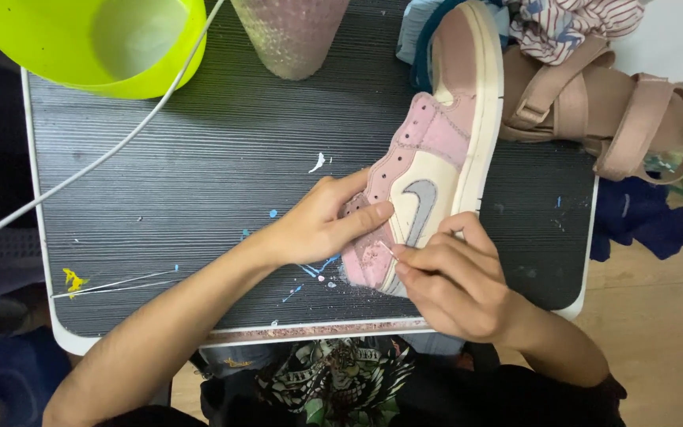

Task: A person uses a fine detailing tool to touch up and refine the edges of a pink and white sneaker on a workspace table.

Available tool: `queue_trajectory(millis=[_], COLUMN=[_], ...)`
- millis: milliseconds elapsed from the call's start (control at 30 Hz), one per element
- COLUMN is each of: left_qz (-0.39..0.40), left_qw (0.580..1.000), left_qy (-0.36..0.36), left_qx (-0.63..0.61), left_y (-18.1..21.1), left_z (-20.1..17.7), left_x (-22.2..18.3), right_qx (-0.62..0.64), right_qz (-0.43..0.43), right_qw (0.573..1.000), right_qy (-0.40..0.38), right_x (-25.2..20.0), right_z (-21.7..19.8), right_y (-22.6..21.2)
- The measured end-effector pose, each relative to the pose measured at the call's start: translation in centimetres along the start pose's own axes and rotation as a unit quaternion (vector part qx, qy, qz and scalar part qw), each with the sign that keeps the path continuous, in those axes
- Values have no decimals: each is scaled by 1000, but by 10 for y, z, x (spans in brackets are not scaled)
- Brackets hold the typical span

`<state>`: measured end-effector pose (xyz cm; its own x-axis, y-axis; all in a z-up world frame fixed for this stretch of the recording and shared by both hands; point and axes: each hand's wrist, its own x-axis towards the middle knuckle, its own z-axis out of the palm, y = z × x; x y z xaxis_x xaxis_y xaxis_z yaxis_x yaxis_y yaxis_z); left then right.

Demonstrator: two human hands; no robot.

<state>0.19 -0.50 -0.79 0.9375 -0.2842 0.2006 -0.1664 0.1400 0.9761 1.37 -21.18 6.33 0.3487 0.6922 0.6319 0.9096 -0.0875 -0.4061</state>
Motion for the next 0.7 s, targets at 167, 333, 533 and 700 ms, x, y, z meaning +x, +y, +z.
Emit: queue_trajectory(millis=[167, 333, 533, 700], left_qz=[1, 2, -10, -7], left_qw=[1000, 1000, 1000, 1000], left_qy=[3, -2, 2, -2], left_qx=[-4, 5, 10, 13], left_y=[0, -4, -1, 3], left_z=[0, -1, -1, 0], left_x=[0, -2, -2, 0], right_qx=[12, 34, 24, 14], right_qz=[-4, -19, -22, -24], right_qw=[1000, 999, 999, 999], right_qy=[-1, -14, -16, -35], right_x=[-1, 0, 2, 2], right_z=[2, 2, 0, -1], right_y=[3, 2, 2, 1])
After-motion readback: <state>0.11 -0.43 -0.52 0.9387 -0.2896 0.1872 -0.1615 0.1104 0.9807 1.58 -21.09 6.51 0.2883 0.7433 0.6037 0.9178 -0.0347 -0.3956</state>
